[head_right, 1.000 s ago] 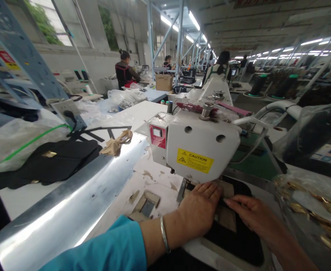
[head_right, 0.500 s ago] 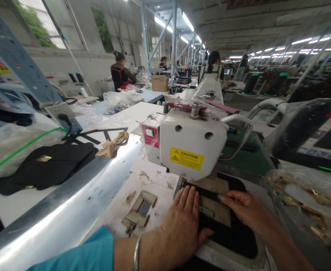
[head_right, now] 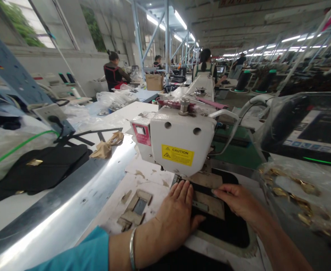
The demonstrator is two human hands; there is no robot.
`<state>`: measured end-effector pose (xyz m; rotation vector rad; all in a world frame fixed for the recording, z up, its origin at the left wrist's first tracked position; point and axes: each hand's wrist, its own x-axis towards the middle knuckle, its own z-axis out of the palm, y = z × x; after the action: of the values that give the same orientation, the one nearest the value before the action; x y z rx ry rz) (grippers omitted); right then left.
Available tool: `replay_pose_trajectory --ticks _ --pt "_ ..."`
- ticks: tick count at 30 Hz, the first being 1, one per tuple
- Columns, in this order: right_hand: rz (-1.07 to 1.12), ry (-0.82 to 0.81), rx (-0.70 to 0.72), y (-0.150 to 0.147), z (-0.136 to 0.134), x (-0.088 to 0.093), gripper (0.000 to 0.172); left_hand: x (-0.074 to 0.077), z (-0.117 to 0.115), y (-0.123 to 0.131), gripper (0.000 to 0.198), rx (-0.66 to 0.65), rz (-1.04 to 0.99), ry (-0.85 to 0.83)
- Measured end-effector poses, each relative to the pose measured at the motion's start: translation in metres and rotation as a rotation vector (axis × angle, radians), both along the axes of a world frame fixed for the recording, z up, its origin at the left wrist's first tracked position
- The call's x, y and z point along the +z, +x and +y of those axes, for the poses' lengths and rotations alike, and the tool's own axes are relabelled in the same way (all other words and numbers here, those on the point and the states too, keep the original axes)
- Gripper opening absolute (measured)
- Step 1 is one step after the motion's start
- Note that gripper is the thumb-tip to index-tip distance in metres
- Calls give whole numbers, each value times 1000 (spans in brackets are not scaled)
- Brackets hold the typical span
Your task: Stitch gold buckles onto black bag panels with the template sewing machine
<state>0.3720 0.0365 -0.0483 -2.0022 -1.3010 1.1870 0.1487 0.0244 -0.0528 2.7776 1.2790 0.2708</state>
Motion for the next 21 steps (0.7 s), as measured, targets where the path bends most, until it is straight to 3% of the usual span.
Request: replay_pose_trajectory --ticks 5,13,21 --pt "52 -82 13 3 5 6 62 4 6 -7 78 -48 -31 -74" --pt "102 -79 8 -3 8 13 54 5 26 -18 73 -244 -62 -79" --pt "90 -71 52 -1 7 11 50 11 40 -10 67 -403 -34 -126"
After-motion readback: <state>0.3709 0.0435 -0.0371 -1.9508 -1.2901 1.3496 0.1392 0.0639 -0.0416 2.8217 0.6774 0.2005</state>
